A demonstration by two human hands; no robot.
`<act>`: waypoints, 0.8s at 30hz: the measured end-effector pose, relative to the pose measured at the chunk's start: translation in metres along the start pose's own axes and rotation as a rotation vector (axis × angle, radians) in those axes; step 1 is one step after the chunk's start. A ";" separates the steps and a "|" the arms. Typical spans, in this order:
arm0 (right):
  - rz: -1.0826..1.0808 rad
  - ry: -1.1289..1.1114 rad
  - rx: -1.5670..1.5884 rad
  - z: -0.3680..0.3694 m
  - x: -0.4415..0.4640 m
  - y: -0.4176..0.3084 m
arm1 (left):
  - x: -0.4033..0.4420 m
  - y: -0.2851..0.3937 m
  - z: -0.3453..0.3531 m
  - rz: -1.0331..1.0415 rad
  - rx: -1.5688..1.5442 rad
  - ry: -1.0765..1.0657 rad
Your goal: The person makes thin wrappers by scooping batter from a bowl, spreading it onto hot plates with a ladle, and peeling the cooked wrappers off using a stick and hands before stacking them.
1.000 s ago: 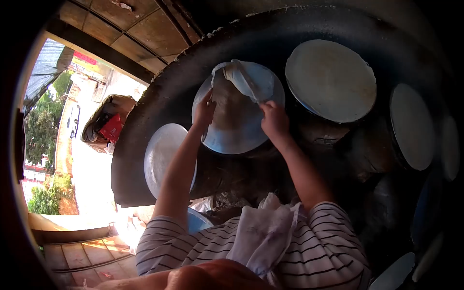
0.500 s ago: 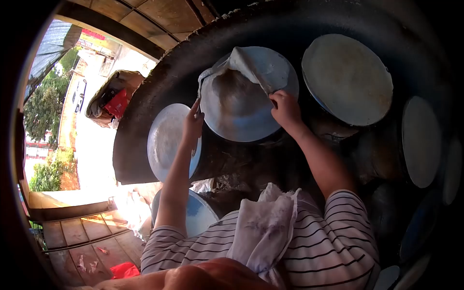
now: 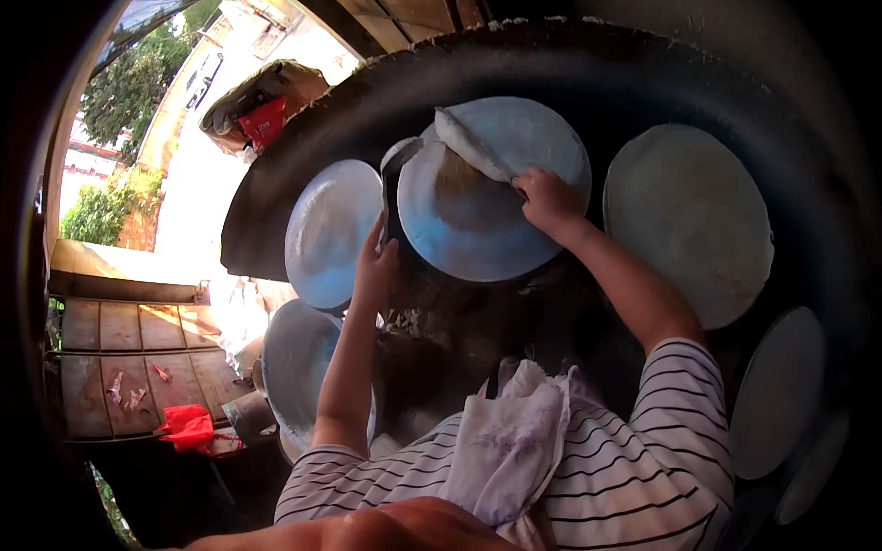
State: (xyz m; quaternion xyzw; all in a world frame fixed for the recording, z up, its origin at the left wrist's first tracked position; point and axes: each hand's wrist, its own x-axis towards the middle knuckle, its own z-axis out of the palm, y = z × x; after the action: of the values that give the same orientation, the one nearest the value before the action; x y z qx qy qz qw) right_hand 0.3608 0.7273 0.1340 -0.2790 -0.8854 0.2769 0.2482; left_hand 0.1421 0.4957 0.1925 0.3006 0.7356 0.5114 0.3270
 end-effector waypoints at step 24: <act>-0.305 -0.231 0.160 -0.044 0.097 0.072 | -0.120 0.002 0.089 0.014 0.309 -0.047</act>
State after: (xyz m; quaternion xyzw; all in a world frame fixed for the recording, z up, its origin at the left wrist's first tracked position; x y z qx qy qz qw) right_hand 0.3426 0.8536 0.1480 -0.0875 -0.9151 0.3358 0.2054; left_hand 0.2849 0.4524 0.1916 0.3642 0.7956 0.3873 0.2903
